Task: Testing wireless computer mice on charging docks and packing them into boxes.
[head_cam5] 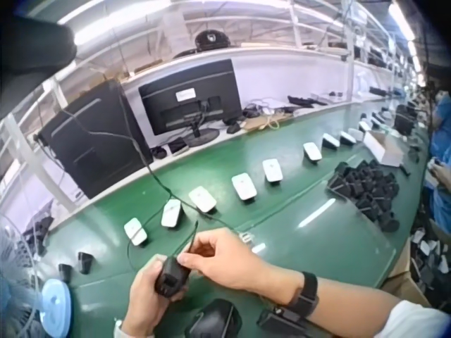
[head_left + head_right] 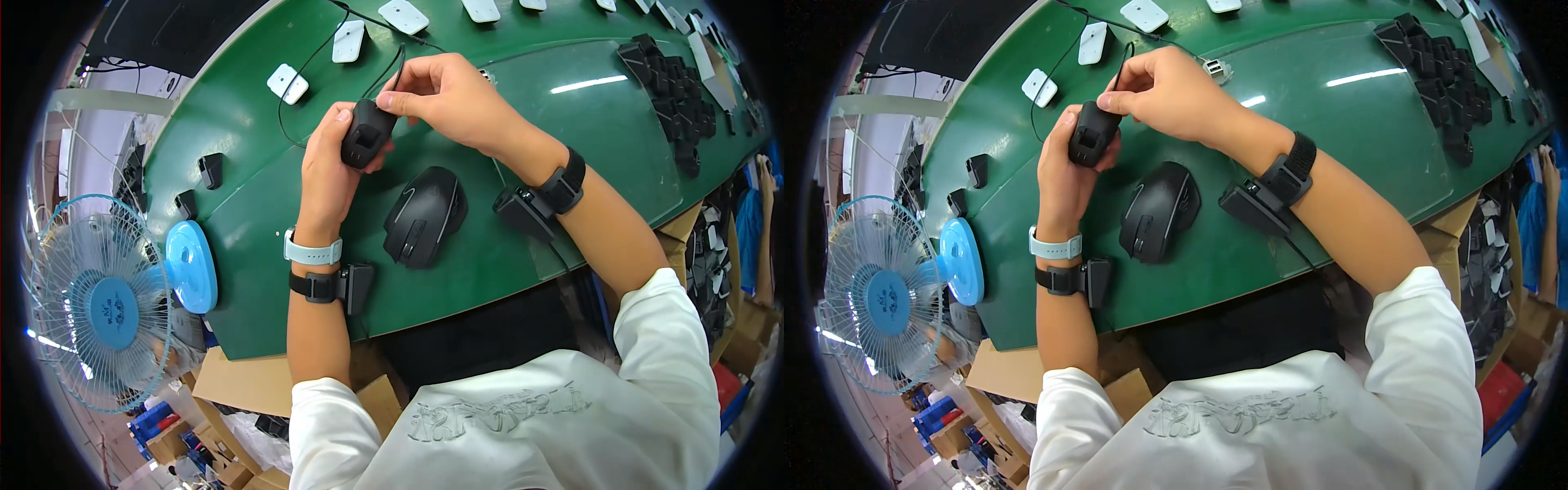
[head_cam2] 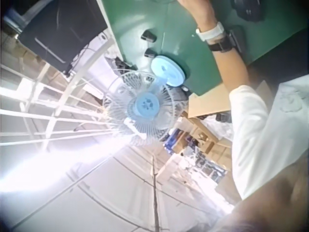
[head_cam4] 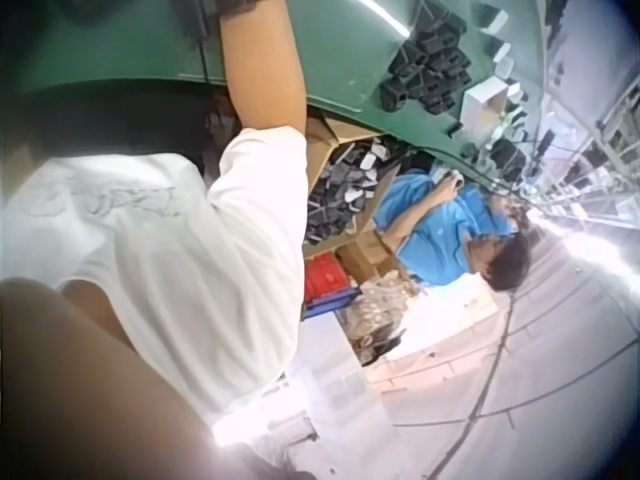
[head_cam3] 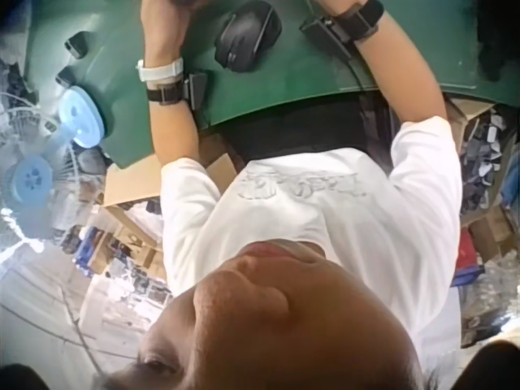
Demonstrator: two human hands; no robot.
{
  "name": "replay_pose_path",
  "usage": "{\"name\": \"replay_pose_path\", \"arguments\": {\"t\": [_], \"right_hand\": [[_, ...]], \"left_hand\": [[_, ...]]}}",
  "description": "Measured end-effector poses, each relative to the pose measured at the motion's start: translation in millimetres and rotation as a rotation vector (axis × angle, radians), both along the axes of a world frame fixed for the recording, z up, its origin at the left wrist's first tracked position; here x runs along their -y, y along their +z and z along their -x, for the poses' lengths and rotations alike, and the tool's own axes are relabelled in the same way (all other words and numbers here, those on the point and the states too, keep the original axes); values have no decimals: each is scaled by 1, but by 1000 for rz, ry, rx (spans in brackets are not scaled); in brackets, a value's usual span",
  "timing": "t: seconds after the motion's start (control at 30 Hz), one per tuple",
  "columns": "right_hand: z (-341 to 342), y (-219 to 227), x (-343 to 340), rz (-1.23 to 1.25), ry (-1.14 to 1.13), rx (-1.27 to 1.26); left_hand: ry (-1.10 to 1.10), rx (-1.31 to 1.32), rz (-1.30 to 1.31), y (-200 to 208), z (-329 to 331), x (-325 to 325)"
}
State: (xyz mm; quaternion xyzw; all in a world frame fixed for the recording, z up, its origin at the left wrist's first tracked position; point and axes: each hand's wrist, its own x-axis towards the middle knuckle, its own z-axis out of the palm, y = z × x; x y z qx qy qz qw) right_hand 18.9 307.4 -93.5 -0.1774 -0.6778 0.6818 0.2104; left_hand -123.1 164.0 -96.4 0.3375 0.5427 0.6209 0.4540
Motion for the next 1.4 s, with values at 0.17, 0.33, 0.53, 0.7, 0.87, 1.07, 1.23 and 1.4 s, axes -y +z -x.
{"name": "replay_pose_path", "arguments": {"t": [0.17,0.33,0.53,0.7,0.87,1.07,1.23,1.4], "right_hand": [[6,-3,1,-7,-20,12],[-18,7,-12,-470,584,36],[-22,6,16,-771,927,35],[-12,7,-13,34,401,-278],[5,-7,-7,66,39,-320],[-2,-4,1,-152,16,-278],[-7,5,7,-334,-30,-332],[-11,6,-6,-482,250,-298]], "left_hand": [[-2,-25,24,-1,2,1],[62,711,-352,-4,19,5],[40,783,-459,-12,29,10],[233,389,-349,-1,15,9],[80,172,-264,-7,10,6],[101,94,-243,-5,-1,6],[58,82,-249,-11,4,8],[226,506,-264,-5,20,9]]}}
